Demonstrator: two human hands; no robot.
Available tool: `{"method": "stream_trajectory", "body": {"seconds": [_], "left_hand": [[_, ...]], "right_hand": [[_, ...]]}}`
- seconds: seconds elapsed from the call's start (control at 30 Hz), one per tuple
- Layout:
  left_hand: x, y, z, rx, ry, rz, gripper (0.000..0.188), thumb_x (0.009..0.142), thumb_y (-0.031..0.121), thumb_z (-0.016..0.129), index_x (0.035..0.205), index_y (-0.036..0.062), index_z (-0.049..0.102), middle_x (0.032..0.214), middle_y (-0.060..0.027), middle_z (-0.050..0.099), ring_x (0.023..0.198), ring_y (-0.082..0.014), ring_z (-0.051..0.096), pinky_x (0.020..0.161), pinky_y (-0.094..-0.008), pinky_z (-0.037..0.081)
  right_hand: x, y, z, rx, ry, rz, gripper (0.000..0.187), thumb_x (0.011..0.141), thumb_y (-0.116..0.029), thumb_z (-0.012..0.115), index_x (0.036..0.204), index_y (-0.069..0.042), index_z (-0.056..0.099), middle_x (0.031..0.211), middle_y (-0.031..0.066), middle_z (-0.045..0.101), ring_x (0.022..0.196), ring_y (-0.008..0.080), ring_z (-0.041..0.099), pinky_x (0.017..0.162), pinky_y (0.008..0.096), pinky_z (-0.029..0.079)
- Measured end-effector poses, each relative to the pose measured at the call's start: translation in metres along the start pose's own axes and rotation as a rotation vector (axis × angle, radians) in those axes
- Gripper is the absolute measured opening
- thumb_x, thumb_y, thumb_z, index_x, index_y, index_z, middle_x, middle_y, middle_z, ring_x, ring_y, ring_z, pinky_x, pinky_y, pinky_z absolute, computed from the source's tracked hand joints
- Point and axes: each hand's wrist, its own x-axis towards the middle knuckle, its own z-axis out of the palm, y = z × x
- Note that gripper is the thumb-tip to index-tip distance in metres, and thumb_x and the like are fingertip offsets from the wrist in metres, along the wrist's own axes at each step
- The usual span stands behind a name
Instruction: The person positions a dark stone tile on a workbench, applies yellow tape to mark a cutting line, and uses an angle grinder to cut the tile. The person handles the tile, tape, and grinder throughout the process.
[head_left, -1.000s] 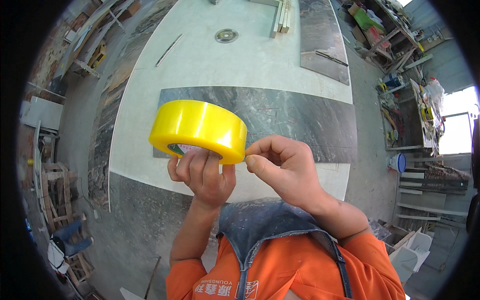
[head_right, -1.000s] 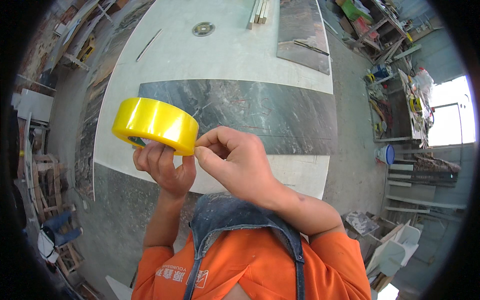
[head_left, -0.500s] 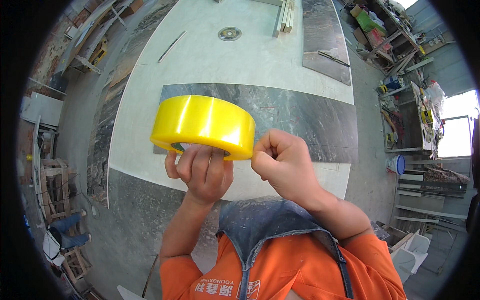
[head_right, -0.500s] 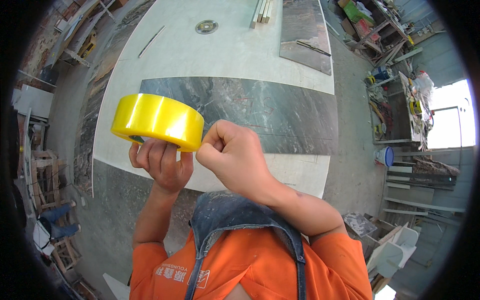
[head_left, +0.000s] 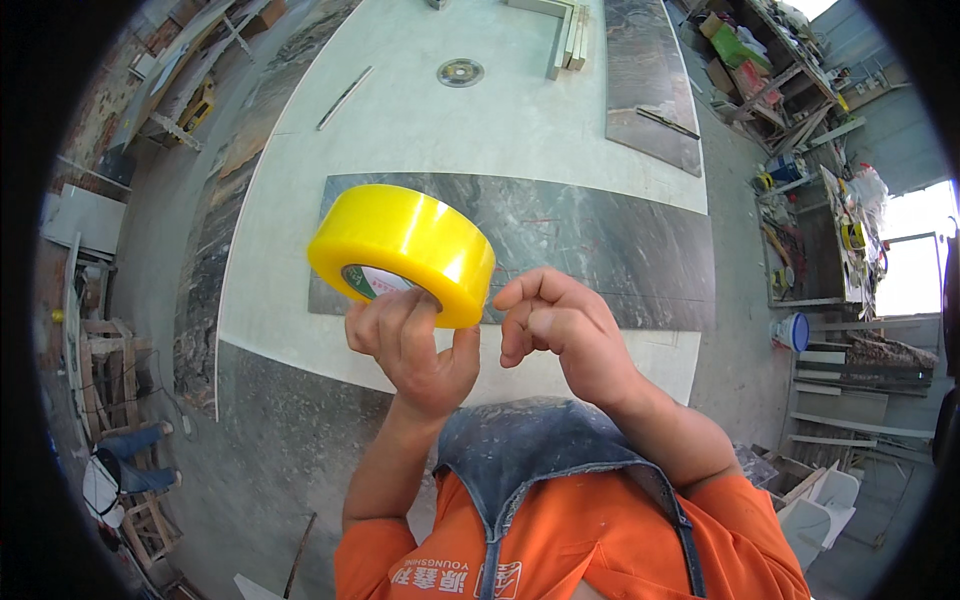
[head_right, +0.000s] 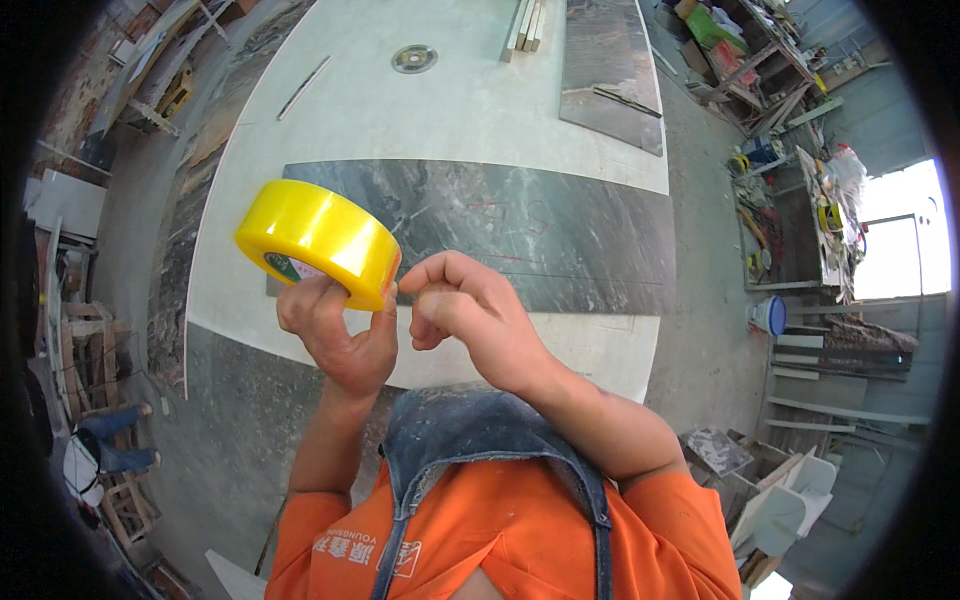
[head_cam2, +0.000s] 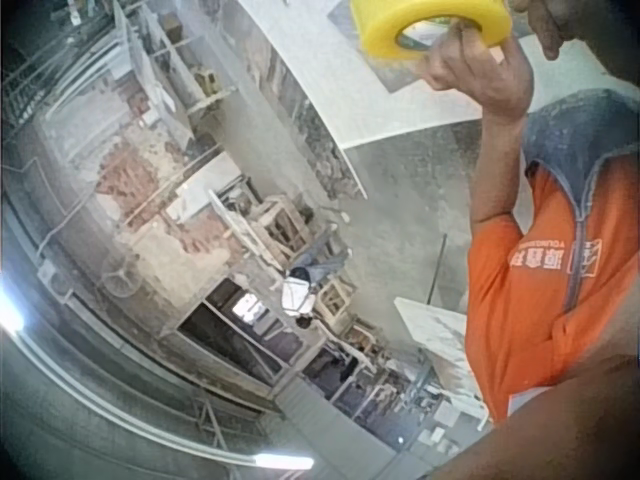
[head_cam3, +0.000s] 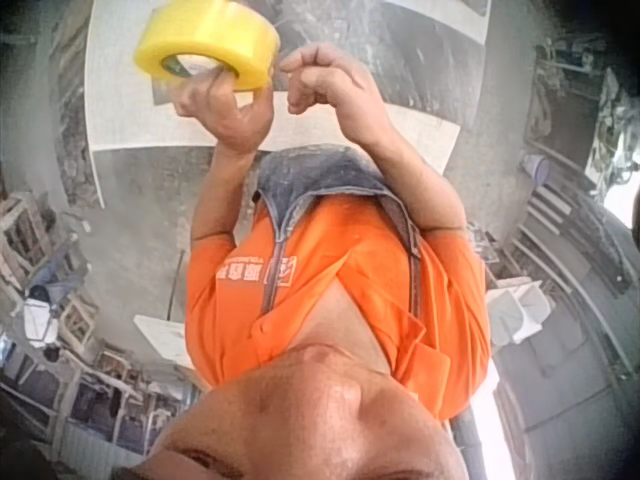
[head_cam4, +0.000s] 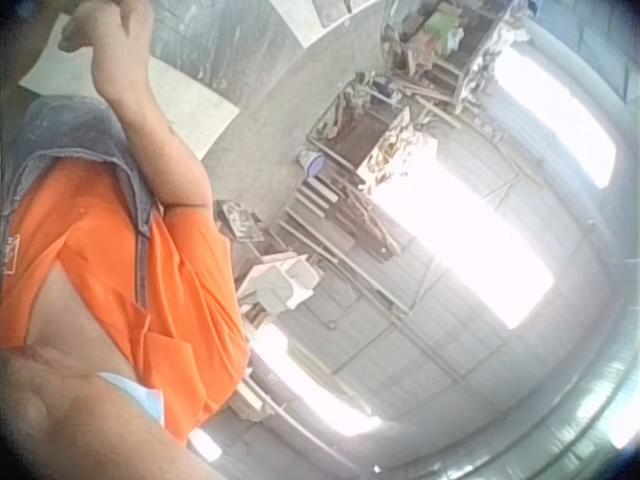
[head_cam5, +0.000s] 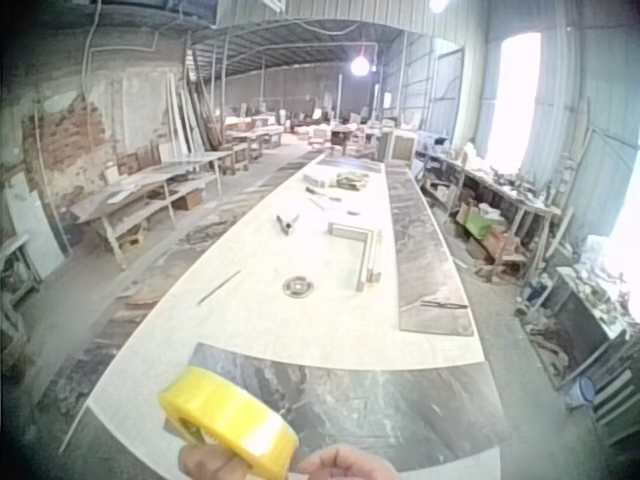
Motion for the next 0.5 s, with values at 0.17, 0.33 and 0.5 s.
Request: {"method": "stream_trajectory", "body": {"seconds": [0.17,0.33,0.5], "left_hand": [[-0.0016,0.0023,0.0024,0.056,0.002,0.043,0.044,0.08,0.014,0.081,0.118,0.01,0.059,0.112,-0.0036,0.059,0.112,-0.0248,0.05,0.105,-0.0512,0.03],[-0.0032,0.0032,0.0035,0.077,0.014,0.076,0.04,0.082,0.016,0.08,0.117,0.0105,0.06,0.111,-0.0025,0.059,0.112,-0.0232,0.05,0.106,-0.0516,0.029],[-0.0042,0.0015,0.0012,0.117,-0.005,0.089,0.041,0.082,0.019,0.081,0.116,0.0093,0.06,0.11,-0.0026,0.059,0.111,-0.0232,0.05,0.105,-0.0507,0.029]], "right_hand": [[0.0043,-0.0005,-0.0025,-0.157,0.014,-0.004,0.032,0.103,-0.034,0.059,0.107,-0.002,0.061,0.082,0.0085,0.068,0.076,0.0178,0.067,0.074,0.0307,0.055],[0.008,0.0007,0.0002,-0.125,0.009,0.021,0.029,0.104,-0.032,0.061,0.098,-0.003,0.061,0.08,0.0056,0.067,0.073,0.0155,0.067,0.071,0.0293,0.053],[0.0088,0.0056,-0.0013,-0.147,0.048,-0.023,0.019,0.101,-0.019,0.06,0.091,-0.003,0.062,0.079,0.0055,0.067,0.071,0.0131,0.066,0.068,0.0286,0.052]]}}
